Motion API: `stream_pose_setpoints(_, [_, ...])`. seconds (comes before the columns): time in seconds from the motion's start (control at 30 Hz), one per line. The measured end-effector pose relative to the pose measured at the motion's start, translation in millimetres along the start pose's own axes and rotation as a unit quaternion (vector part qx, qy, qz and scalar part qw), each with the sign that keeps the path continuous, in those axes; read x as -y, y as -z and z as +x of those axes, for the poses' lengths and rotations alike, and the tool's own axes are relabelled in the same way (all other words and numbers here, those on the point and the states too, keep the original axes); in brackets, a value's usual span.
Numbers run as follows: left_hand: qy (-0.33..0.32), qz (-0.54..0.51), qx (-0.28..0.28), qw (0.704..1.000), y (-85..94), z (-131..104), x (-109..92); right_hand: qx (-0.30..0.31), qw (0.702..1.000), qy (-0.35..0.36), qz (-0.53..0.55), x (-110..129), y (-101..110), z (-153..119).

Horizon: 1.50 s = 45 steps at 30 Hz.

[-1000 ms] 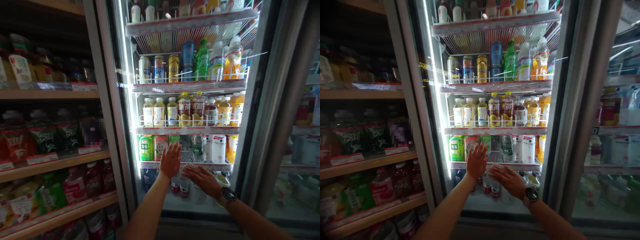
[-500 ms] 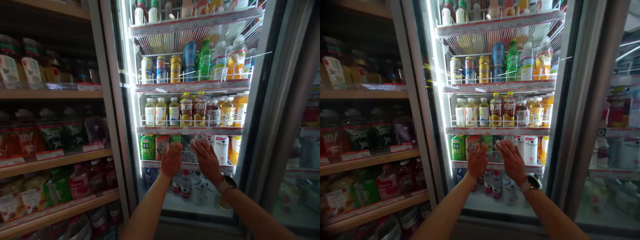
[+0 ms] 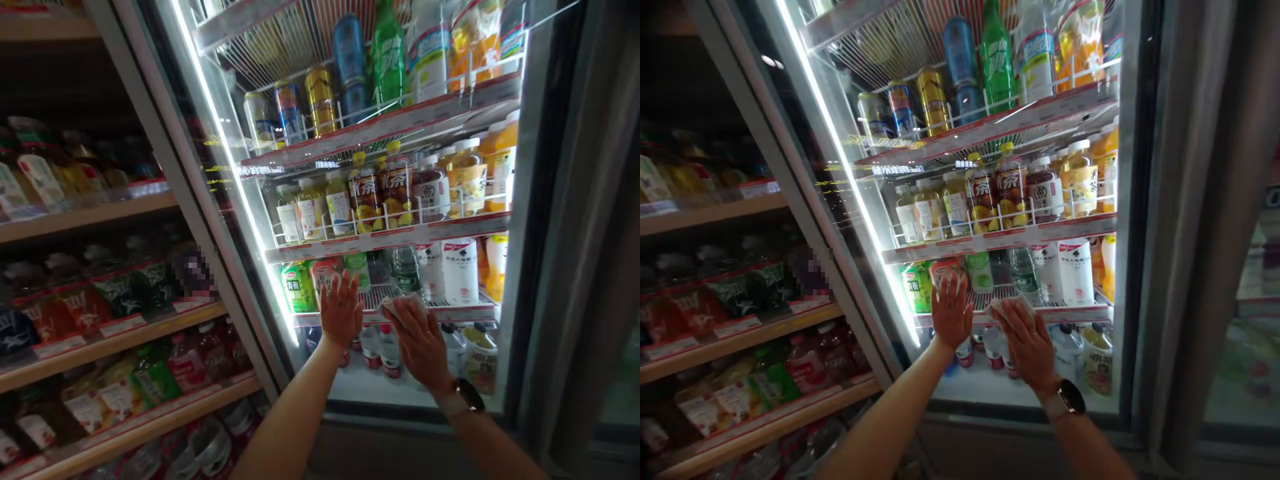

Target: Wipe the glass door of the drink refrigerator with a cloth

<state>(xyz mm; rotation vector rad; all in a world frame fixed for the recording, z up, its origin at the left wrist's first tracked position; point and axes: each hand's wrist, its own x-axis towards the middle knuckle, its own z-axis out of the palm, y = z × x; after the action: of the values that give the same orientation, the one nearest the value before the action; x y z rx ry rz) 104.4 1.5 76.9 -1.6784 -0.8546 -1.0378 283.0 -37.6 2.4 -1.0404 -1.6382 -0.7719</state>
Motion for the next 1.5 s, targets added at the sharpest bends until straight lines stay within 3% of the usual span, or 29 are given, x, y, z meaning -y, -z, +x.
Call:
stream_pose_setpoints(0.07, [-0.002,-0.008,-0.003,1.000,0.7,1,2,-0.025,0.998,-0.055,-0.014,-14,8,7])
stream_pose_setpoints(0.2, [-0.008,-0.025,-0.007,1.000,2.9,2,2,-0.141,0.967,-0.210,-0.036,-59,23,11])
stream_pose_setpoints(0.3, [-0.002,-0.030,-0.011,1.000,1.7,-2,-10,-0.151,0.961,-0.231,-0.029,-83,29,4])
stream_pose_setpoints(0.37, [-0.006,-0.035,-0.005,0.999,-1.6,-6,-22,-0.142,0.963,-0.227,-0.027,-86,29,1])
stream_pose_setpoints(0.53, [-0.006,-0.032,0.007,0.999,-11.6,-12,-44,-0.143,0.965,-0.218,-0.026,-56,17,4])
stream_pose_setpoints(0.73, [0.004,-0.021,0.005,1.000,-13.5,-13,-43,-0.071,0.989,-0.130,0.016,10,-10,9])
stream_pose_setpoints(0.87, [0.003,-0.014,0.006,1.000,-13.1,-14,-43,-0.061,0.995,-0.082,0.008,26,-20,5])
stream_pose_setpoints(1.0, [0.008,-0.025,0.019,0.999,-13.7,-17,-43,-0.059,0.995,-0.074,-0.021,-1,-11,0])
stream_pose_setpoints(1.17, [0.010,-0.030,0.008,0.999,-14.8,-17,-43,-0.117,0.978,-0.165,-0.058,-68,18,-22])
stream_pose_setpoints(1.27, [0.010,-0.031,-0.003,0.999,-14.6,-15,-44,-0.117,0.973,-0.187,-0.071,-99,34,-40])
stream_pose_setpoints(1.37, [0.014,-0.034,-0.011,0.999,-14.4,-13,-45,-0.119,0.968,-0.208,-0.070,-110,39,-49])
stream_pose_setpoints(1.5, [0.015,-0.043,-0.010,0.999,-13.4,-13,-46,-0.175,0.947,-0.261,-0.063,-93,26,-37])
